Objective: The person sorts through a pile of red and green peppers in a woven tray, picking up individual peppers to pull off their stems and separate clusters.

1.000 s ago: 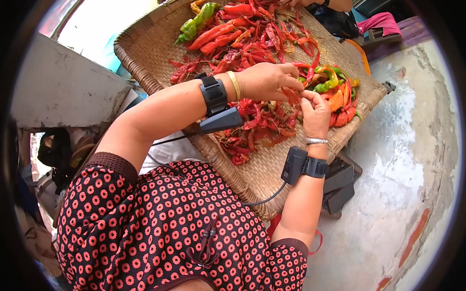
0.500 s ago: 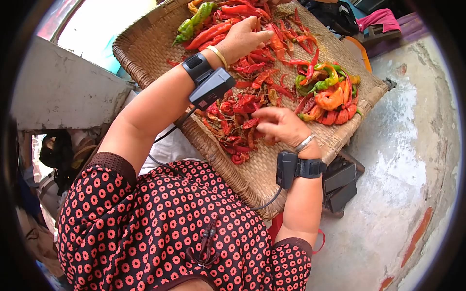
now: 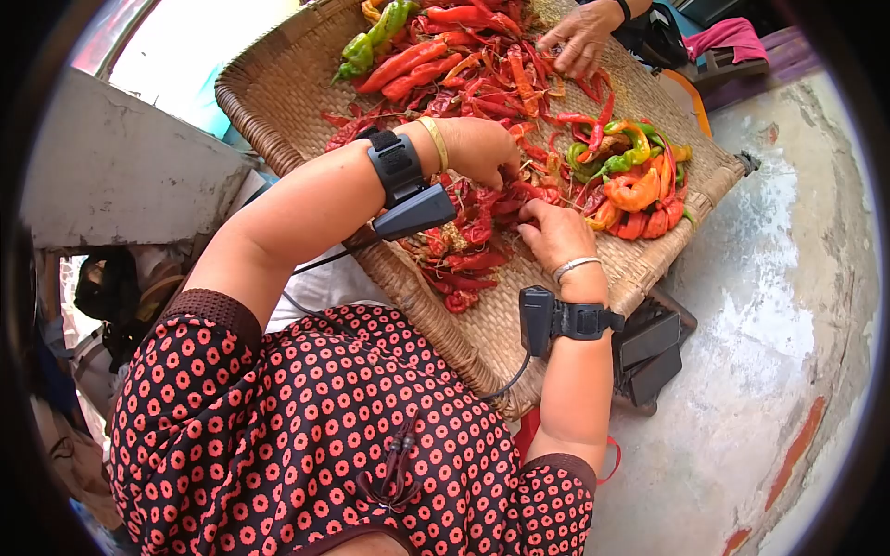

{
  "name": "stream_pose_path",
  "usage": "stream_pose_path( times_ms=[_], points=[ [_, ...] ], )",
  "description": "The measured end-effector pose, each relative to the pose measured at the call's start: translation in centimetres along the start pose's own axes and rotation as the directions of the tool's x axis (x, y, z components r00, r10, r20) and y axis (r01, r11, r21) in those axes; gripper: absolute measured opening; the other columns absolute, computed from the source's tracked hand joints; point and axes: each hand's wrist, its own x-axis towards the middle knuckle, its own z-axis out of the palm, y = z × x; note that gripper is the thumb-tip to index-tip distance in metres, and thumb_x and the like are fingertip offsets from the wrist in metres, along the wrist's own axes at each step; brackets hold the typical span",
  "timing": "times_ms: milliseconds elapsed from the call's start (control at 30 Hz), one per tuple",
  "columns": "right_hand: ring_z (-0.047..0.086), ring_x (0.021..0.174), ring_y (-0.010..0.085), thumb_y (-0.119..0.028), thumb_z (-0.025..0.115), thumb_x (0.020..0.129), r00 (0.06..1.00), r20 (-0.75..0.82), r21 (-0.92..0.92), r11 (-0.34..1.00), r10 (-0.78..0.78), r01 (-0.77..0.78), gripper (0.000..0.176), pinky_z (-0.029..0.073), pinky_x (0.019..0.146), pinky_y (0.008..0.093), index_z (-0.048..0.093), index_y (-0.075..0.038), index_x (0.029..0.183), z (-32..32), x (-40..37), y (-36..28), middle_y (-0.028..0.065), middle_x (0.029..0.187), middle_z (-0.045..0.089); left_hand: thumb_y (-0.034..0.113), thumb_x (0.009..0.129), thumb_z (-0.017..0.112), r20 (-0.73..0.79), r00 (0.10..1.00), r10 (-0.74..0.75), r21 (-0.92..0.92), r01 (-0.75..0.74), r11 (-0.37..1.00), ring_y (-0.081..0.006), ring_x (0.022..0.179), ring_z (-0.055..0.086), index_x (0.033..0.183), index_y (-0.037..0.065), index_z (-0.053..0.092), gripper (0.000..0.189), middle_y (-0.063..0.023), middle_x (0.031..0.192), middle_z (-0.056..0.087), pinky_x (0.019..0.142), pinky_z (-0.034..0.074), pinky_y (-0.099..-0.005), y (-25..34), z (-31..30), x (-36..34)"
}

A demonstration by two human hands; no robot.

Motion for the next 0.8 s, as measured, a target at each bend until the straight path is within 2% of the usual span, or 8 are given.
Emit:
stream_pose_path(
  times_ms=[67, 133, 200, 300, 433, 533, 733, 800],
  points=[
    [0.061, 0.067, 0.0249, -0.016, 0.058, 0.075, 0.995, -0.066, 0.059, 0.995, -0.071, 0.075, 0.024, 0.046, 0.061, 0.0345, 0.060, -0.006, 0.097, 0.2, 0.0, 1.3, 0.0106, 0.073, 0.063, 0.021, 0.070, 0.064, -0.009, 1.000, -0.022, 0.024, 0.022, 0.999, -0.0269, 0.078, 0.061, 0.095, 0.008, 0.065, 0.029, -0.0118, 0.084, 0.064, 0.071, 0.047, -0.0354, 0.2, -0.6, -0.2],
    [0.056, 0.058, 0.0125, -0.010, 0.053, 0.079, 0.956, 0.287, 0.751, 0.604, 0.064, -0.266, 0.026, 0.045, 0.055, 0.0252, 0.057, -0.007, 0.104, -1.4, -0.4, 0.6, 0.0043, 0.068, 0.059, 0.021, 0.070, 0.063, -0.020, 0.999, -0.047, 0.046, 0.048, 0.998, -0.0270, 0.078, 0.061, 0.096, 0.008, 0.065, 0.029, -0.0116, 0.083, 0.064, 0.070, 0.047, -0.0352, 0.2, -0.9, -0.3],
    [0.051, 0.057, 0.0082, -0.008, 0.051, 0.079, 0.980, 0.184, 0.744, 0.640, 0.082, -0.193, 0.027, 0.042, 0.053, 0.0217, 0.055, -0.006, 0.107, -2.5, -0.7, -0.2, 0.0017, 0.066, 0.056, 0.020, 0.071, 0.062, -0.321, 0.945, 0.053, -0.126, -0.099, 0.987, -0.0267, 0.076, 0.061, 0.096, 0.008, 0.064, 0.028, -0.0119, 0.082, 0.064, 0.067, 0.048, -0.0348, 0.3, -1.0, -0.4],
    [0.049, 0.056, 0.0063, -0.009, 0.053, 0.079, 0.986, 0.095, 0.730, 0.664, 0.134, -0.161, 0.032, 0.040, 0.052, 0.0209, 0.053, -0.004, 0.111, -1.6, 0.0, 1.1, -0.0004, 0.066, 0.054, 0.019, 0.071, 0.061, -0.405, 0.908, 0.106, -0.260, -0.225, 0.939, -0.0269, 0.075, 0.061, 0.095, 0.008, 0.064, 0.027, -0.0122, 0.079, 0.064, 0.065, 0.048, -0.0348, 0.8, -0.9, -0.1],
    [0.050, 0.056, 0.0086, -0.008, 0.057, 0.077, 0.998, -0.063, 0.495, 0.869, 0.023, 0.011, 0.033, 0.042, 0.053, 0.0228, 0.052, -0.005, 0.110, -0.3, 0.4, 1.1, 0.0003, 0.064, 0.055, 0.018, 0.071, 0.061, -0.261, 0.962, 0.085, -0.172, -0.133, 0.976, -0.0277, 0.075, 0.060, 0.096, 0.008, 0.064, 0.028, -0.0127, 0.080, 0.063, 0.066, 0.047, -0.0355, 1.3, -0.8, -0.4],
    [0.060, 0.076, 0.0319, -0.014, 0.062, 0.071, 0.993, 0.056, 0.264, 0.958, 0.099, -0.111, 0.033, 0.046, 0.067, 0.0400, 0.055, -0.011, 0.104, -0.3, 0.7, -0.6, 0.0155, 0.077, 0.062, 0.021, 0.071, 0.061, 0.005, 0.999, 0.034, -0.076, -0.034, 0.997, -0.0270, 0.085, 0.060, 0.103, 0.011, 0.063, 0.034, -0.0101, 0.090, 0.064, 0.075, 0.047, -0.0373, 0.8, 0.1, 0.4],
    [0.060, 0.080, 0.0326, -0.018, 0.062, 0.071, 0.988, -0.135, 0.001, 0.997, 0.077, -0.078, 0.033, 0.047, 0.069, 0.0403, 0.055, -0.010, 0.103, 0.5, 0.9, 0.9, 0.0148, 0.083, 0.063, 0.020, 0.069, 0.063, -0.111, 0.991, 0.076, -0.005, -0.077, 0.997, -0.0295, 0.082, 0.060, 0.097, 0.011, 0.063, 0.029, -0.0116, 0.083, 0.063, 0.070, 0.047, -0.0384, 1.6, 1.4, 0.7],
    [0.060, 0.080, 0.0328, -0.019, 0.061, 0.072, 0.981, -0.154, 0.092, 0.990, 0.122, -0.108, 0.031, 0.047, 0.069, 0.0408, 0.056, -0.010, 0.102, 0.5, 1.0, 0.9, 0.0146, 0.084, 0.063, 0.021, 0.069, 0.064, -0.100, 0.994, 0.042, 0.010, -0.041, 0.999, -0.0288, 0.081, 0.060, 0.094, 0.011, 0.063, 0.028, -0.0107, 0.082, 0.063, 0.070, 0.048, -0.0384, 2.4, 1.0, 0.6]
  ],
)
